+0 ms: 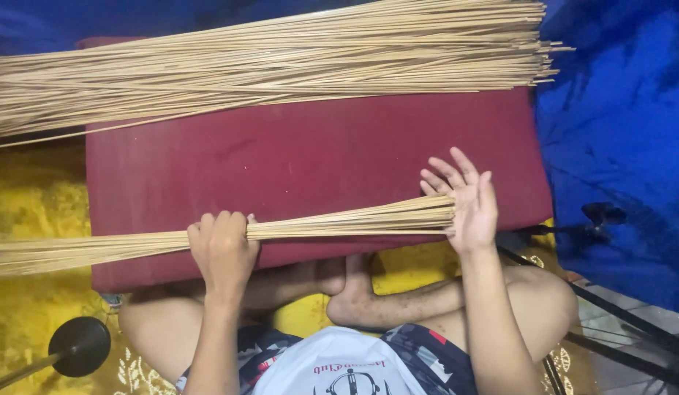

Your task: The person is manually aligning thin wooden sticks into a neat bundle on a red padded mat.

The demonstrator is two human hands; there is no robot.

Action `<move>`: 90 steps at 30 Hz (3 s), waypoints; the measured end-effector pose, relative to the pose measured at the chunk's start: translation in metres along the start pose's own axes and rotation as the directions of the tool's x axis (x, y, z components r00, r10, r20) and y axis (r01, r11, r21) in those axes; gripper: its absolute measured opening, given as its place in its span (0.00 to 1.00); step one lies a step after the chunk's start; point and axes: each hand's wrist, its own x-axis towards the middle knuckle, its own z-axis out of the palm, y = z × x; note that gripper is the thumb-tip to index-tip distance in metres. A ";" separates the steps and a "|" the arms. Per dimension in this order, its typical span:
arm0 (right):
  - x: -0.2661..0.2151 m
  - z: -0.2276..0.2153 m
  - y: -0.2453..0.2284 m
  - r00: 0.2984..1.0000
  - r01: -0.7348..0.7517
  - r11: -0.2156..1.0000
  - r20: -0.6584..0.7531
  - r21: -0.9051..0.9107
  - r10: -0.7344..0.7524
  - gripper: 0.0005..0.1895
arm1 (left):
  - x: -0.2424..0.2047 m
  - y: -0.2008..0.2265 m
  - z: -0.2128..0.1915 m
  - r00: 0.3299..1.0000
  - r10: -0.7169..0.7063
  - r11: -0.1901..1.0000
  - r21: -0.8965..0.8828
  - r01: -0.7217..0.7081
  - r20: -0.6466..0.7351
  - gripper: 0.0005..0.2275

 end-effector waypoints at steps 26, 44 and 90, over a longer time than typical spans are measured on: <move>0.013 0.013 0.045 0.975 0.162 0.893 -0.207 0.419 -0.080 0.11 | 0.067 0.127 -0.041 0.860 0.168 0.855 -0.506 0.117 0.482 0.17; -0.009 0.046 0.029 0.974 0.225 0.882 -0.110 0.413 -0.197 0.13 | 0.108 0.160 -0.041 0.714 0.107 0.556 -0.637 0.534 0.692 0.06; 0.019 -0.004 -0.002 0.973 0.216 0.889 -0.166 0.405 -0.161 0.08 | 0.037 0.029 -0.091 0.929 0.150 0.948 -0.316 -0.037 0.340 0.31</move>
